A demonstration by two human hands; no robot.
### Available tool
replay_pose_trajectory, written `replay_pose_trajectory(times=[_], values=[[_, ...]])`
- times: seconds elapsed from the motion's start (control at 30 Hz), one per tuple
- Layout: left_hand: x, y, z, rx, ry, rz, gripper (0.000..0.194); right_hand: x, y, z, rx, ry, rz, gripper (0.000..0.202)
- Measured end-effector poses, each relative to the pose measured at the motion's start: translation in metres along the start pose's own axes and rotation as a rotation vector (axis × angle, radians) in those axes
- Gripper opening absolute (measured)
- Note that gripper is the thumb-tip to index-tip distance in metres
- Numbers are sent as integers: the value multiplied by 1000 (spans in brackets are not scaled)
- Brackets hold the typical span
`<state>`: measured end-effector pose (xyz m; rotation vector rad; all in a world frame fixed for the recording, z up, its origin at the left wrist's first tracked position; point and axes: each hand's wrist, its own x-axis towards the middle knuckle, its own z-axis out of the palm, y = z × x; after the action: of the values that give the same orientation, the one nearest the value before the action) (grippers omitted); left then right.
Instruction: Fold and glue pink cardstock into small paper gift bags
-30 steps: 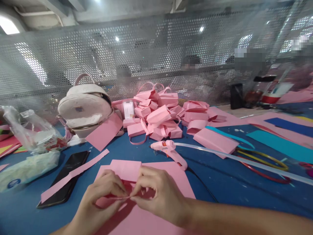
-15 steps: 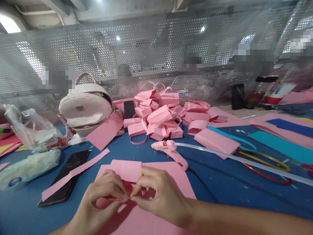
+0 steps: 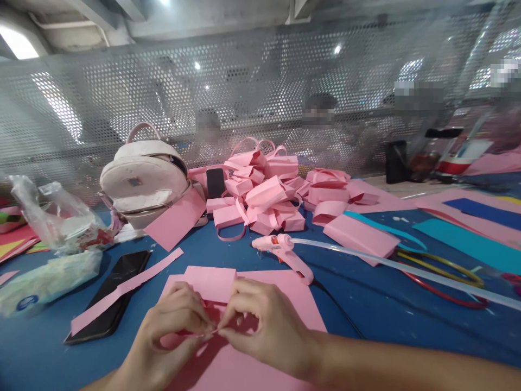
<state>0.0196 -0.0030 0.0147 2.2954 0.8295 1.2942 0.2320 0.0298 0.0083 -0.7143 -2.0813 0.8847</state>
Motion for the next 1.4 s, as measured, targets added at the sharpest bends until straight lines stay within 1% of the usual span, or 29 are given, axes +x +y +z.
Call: replay_pose_trajectory(times=[0.1,0.2,0.47,0.6,0.7,0.77,0.83,0.9,0.93,1.0,1.03,1.07,1.1,1.13,1.2,1.23,1.27,1.33,1.4], values=[[0,-1,1,6,29,-39,14,-1,3,1,-5,10,4,7],[1,0,2,25,28,-52,13,-1,4,1,-3,5,11,7],[0,0,1,39,24,-43,13,-1,5,-1,40,-16,34,14],[1,2,0,39,69,-37,16,-1,4,-1,18,-22,53,10],[3,4,1,47,92,3,17,0,1,-1,-10,-10,35,8],[3,4,0,51,85,22,18,-1,1,-1,-24,-16,21,10],[3,2,-4,63,51,31,16,-1,2,-1,-20,-17,13,12],[1,-1,-10,122,42,36,13,-1,3,-1,4,20,36,13],[0,-3,-13,169,69,27,14,-1,4,-2,25,44,67,14],[-3,-4,-20,270,183,7,21,1,5,-3,79,97,153,16],[-3,-5,-23,317,243,7,20,1,5,-4,111,112,201,18],[-4,-4,-24,359,273,34,17,2,4,-4,148,115,250,20],[-4,-4,-25,403,260,93,13,3,4,-5,187,110,297,21],[-3,-3,-25,451,208,174,10,3,3,-5,227,97,339,23],[-2,-3,-21,543,49,308,11,4,2,-5,306,65,400,27],[-1,-3,-19,582,-24,329,11,4,1,-5,337,59,413,29],[-1,-4,-16,614,-85,310,11,5,1,-5,358,61,417,30],[-2,-8,-11,651,-158,192,12,5,1,-5,377,77,411,31],[-5,-12,-8,658,-217,85,17,5,1,-5,380,85,410,31]])
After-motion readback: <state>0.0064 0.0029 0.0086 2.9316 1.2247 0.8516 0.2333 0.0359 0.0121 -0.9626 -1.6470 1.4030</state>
